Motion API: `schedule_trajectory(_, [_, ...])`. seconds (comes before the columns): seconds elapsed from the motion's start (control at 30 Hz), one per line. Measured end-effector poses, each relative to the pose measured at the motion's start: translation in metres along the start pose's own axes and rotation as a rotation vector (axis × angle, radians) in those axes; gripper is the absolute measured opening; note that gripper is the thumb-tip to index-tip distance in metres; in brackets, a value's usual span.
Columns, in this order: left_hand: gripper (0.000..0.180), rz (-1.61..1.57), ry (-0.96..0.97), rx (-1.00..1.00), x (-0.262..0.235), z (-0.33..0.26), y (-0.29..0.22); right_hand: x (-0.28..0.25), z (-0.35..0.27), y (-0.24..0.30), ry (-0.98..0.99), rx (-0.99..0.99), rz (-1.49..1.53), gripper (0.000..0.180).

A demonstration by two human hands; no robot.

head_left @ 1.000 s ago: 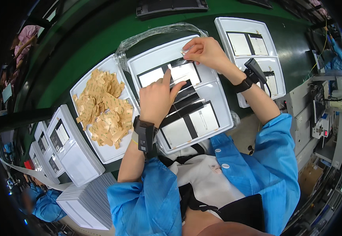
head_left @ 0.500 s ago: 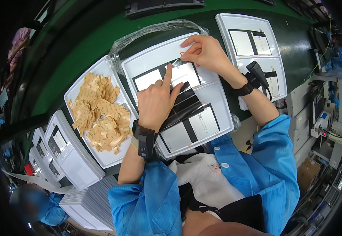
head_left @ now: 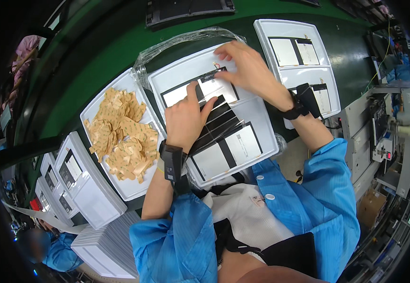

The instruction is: The person applies adhesive strips to electronic components by hand.

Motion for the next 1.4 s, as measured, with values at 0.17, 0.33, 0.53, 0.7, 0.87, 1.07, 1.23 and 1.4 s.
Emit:
schedule_trajectory(0.17, [0.052, -0.467, -0.001, -0.032, -0.03, -0.012, 0.004, 0.028, -0.029, 0.027, 0.338, 0.1, 0.705, 0.045])
schedule_trajectory(0.33, [0.052, -0.891, -0.113, -0.025, -0.073, -0.045, 0.023, -0.014, -0.053, 0.031, 0.147, 0.194, 0.735, 0.039])
schedule_trajectory(0.53, [0.044, -0.977, -0.142, -0.05, -0.081, -0.063, 0.004, -0.08, -0.056, 0.127, -0.215, -0.228, 0.16, 0.047])
schedule_trajectory(0.7, [0.042, -1.016, -0.113, -0.054, -0.083, -0.072, -0.005, -0.059, -0.055, 0.125, -0.074, -0.11, 0.463, 0.036])
schedule_trajectory(0.87, [0.039, -1.04, -0.221, 0.004, -0.097, -0.091, -0.014, -0.064, -0.068, 0.117, -0.081, -0.035, 0.682, 0.045])
schedule_trajectory(1.07, [0.049, -0.967, -0.183, 0.029, -0.097, -0.101, -0.029, -0.053, -0.079, 0.119, -0.057, -0.006, 0.793, 0.042])
schedule_trajectory(1.23, [0.041, -0.853, -0.074, 0.011, -0.124, -0.139, -0.023, -0.073, -0.106, 0.084, 0.109, 0.172, 0.667, 0.049])
schedule_trajectory(1.4, [0.021, -0.787, 0.111, -0.072, -0.087, -0.131, -0.016, 0.0, -0.13, 0.037, 0.331, 0.356, 0.545, 0.05])
Point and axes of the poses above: each hand's wrist, its own z-axis towards the middle knuckle, its own x-axis out of the palm, y = z × x, the point moved 10 cm from there along z, towards the middle knuckle, and after that the axes turned 5 degrees about y, right-handed, at the moved point
